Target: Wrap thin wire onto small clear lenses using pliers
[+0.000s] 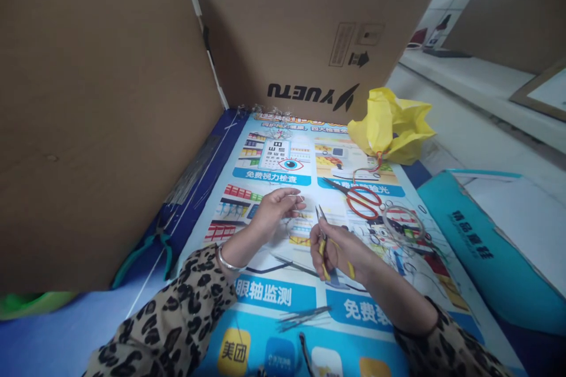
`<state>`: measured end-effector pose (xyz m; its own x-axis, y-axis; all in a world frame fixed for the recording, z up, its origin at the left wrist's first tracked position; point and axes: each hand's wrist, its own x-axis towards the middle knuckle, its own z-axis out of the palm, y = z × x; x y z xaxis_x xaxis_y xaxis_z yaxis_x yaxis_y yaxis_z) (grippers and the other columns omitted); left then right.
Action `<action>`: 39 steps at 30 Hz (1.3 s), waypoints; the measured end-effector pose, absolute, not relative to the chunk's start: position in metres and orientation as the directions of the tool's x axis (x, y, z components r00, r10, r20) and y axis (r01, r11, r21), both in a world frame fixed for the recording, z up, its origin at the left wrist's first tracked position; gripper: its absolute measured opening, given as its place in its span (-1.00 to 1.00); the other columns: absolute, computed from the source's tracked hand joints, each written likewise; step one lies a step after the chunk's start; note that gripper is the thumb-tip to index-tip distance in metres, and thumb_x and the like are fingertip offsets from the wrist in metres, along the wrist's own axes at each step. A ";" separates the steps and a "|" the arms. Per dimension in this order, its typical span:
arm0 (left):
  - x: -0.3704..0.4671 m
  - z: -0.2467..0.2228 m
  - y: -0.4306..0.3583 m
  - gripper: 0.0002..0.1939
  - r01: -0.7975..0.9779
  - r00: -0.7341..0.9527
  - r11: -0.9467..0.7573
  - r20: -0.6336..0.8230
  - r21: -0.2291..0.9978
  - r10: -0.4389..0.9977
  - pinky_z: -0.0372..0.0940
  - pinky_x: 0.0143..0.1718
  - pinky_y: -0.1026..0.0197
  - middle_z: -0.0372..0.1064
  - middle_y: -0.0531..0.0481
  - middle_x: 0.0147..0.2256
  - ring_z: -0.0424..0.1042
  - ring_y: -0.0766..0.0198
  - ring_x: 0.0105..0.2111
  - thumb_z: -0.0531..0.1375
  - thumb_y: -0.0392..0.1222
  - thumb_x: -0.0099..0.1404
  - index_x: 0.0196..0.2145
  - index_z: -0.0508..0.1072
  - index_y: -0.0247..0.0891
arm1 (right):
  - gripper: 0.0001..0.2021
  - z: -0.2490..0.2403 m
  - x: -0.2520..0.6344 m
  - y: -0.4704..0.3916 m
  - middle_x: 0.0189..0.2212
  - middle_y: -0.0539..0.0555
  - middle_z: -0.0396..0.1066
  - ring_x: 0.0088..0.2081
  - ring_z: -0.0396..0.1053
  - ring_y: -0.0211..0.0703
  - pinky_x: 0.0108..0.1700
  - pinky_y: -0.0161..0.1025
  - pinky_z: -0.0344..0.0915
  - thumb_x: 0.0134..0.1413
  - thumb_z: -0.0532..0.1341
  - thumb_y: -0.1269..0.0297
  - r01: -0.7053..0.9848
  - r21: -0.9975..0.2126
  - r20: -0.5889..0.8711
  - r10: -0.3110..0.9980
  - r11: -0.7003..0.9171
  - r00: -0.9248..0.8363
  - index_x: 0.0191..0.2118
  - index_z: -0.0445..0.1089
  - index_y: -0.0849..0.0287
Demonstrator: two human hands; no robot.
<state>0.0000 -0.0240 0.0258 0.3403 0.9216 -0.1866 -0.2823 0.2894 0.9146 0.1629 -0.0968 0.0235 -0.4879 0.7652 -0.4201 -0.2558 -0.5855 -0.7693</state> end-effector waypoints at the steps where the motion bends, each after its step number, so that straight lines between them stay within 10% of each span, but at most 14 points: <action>1: 0.001 0.027 -0.027 -0.71 -0.298 0.333 0.290 -0.185 0.910 0.925 0.31 -0.30 0.21 0.44 -0.19 -0.24 0.46 0.18 -0.27 0.22 -0.17 0.12 -0.19 0.40 -0.33 | -0.59 0.023 0.162 -0.098 -0.66 -0.02 0.33 -0.65 0.34 -0.18 -0.64 -0.29 0.22 0.10 -0.08 -0.13 -0.253 -0.769 -0.418 0.761 -0.587 -0.496 -0.37 0.18 0.15; 32: 0.011 0.032 -0.043 -0.66 -0.321 0.360 0.237 -0.113 0.917 0.926 0.32 -0.31 0.22 0.45 -0.12 -0.31 0.42 0.29 -0.34 0.21 -0.14 0.12 -0.14 0.37 -0.31 | -0.55 0.022 0.156 -0.101 -0.76 -0.10 0.24 -0.75 0.26 -0.27 -0.74 -0.42 0.06 0.05 -0.04 -0.19 -0.155 -0.851 -0.395 0.806 -0.502 -0.442 -0.40 0.16 0.17; 39: 0.012 0.029 -0.042 -0.80 -0.267 0.351 0.193 -0.091 0.944 0.932 0.31 -0.41 0.26 0.44 -0.03 -0.44 0.40 0.33 -0.46 0.23 -0.12 0.08 -0.41 0.35 -0.31 | -0.54 0.022 0.155 -0.102 -0.76 -0.08 0.27 -0.75 0.27 -0.26 -0.75 -0.43 0.05 0.05 -0.04 -0.18 -0.070 -0.864 -0.425 0.798 -0.498 -0.428 -0.40 0.18 0.18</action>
<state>0.0122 -0.0417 0.0286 0.3505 0.9321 -0.0911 -0.2665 0.1925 0.9444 0.1549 -0.1022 0.0220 -0.4278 0.7978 -0.4248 -0.0701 -0.4979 -0.8644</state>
